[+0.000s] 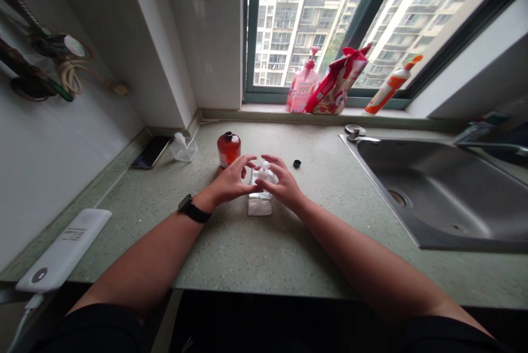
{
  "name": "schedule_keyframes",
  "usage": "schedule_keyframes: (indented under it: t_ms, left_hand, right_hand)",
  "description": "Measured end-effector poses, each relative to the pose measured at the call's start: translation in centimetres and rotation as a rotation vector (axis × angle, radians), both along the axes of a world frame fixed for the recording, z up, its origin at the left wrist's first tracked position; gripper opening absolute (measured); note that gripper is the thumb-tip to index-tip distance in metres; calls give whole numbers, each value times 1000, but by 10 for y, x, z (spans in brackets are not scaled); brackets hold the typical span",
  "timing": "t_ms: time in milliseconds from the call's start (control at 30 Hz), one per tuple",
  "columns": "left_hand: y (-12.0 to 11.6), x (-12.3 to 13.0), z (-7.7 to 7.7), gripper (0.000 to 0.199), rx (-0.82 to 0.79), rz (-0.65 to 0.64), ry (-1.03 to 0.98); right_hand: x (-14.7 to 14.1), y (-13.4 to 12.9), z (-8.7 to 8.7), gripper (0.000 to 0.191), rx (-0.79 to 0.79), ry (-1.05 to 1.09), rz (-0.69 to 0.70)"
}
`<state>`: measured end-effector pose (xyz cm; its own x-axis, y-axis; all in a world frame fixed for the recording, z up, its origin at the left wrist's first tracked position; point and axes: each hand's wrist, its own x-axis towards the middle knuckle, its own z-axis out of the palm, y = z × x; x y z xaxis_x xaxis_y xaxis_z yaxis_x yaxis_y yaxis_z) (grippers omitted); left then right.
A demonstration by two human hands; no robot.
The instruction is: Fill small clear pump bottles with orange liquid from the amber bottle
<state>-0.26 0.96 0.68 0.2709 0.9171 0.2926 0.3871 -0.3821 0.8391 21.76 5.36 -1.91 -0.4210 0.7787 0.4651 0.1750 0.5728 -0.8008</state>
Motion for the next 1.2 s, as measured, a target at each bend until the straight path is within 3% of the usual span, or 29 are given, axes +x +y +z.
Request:
schedule_keyframes:
  t_ms: [133, 433, 800, 1200]
  left_hand:
    - [1, 0, 0, 89, 7, 15, 13]
    - [1, 2, 1, 87, -22, 10, 9]
    - [0, 4, 3, 78, -13, 0, 8]
    - [-1, 2, 4, 78, -19, 6, 44]
  right_hand:
    - [4, 2, 1, 41, -46, 53, -55]
    - [1, -2, 12, 29, 100, 41, -44]
    - [10, -11, 35, 32, 44, 98, -32]
    - [32, -4, 40, 35, -111, 210, -61]
